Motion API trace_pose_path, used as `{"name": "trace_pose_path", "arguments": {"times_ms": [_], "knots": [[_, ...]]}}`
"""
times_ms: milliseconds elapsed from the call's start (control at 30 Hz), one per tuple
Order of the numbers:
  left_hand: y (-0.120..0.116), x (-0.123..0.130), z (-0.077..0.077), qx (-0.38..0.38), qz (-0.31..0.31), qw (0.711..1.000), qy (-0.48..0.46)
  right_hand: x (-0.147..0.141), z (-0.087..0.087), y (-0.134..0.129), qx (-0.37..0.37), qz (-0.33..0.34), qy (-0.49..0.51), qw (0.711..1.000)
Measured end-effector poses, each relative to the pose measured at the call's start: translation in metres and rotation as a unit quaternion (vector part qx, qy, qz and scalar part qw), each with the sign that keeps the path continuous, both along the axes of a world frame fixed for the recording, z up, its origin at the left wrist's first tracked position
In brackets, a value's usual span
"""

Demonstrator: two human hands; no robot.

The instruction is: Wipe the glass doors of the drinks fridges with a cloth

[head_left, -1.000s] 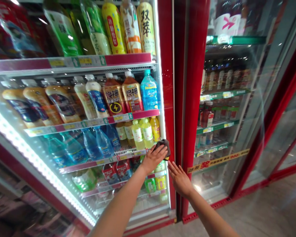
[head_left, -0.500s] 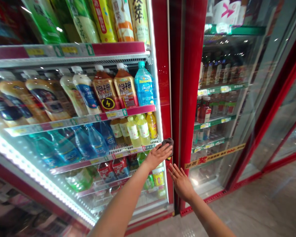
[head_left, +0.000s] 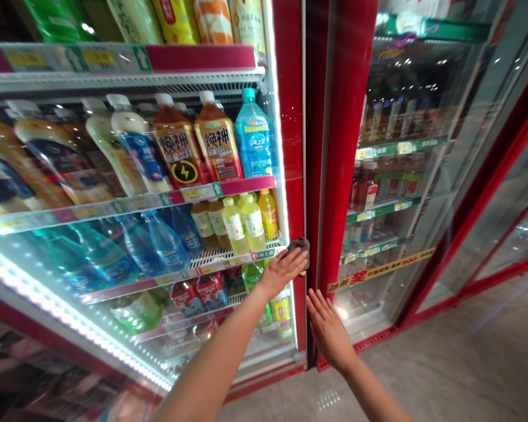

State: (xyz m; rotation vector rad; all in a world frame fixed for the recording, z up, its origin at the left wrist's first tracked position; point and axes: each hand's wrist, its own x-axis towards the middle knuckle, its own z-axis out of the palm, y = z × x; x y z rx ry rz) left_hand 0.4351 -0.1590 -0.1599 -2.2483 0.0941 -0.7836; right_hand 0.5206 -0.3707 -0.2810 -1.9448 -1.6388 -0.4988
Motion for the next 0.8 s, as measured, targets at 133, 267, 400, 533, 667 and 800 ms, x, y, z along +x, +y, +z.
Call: {"name": "trace_pose_path", "arguments": {"times_ms": [133, 267, 400, 533, 667, 800], "knots": [[-0.004, 0.012, 0.005, -0.003, 0.037, 0.997, -0.063, -0.002, 0.005, 0.001, 0.040, -0.002, 0.048, 0.998], [0.001, -0.001, -0.003, 0.045, -0.016, 0.999, 0.001, -0.006, 0.002, 0.006, 0.054, 0.008, 0.080, 0.995], [0.004, -0.032, -0.013, 0.016, 0.052, 0.997, -0.047, -0.005, 0.002, 0.006, 0.061, 0.020, 0.102, 0.993], [0.001, -0.061, -0.044, -0.024, 0.124, 0.985, -0.118, -0.001, -0.002, 0.007, 0.075, 0.020, 0.135, 0.988], [0.000, -0.056, -0.058, 0.010, 0.072, 0.996, -0.049, 0.002, -0.011, 0.015, 0.078, 0.027, 0.140, 0.987], [0.005, -0.051, -0.037, 0.024, 0.067, 0.997, -0.028, 0.001, -0.025, 0.023, 0.066, 0.033, 0.130, 0.989]]}}
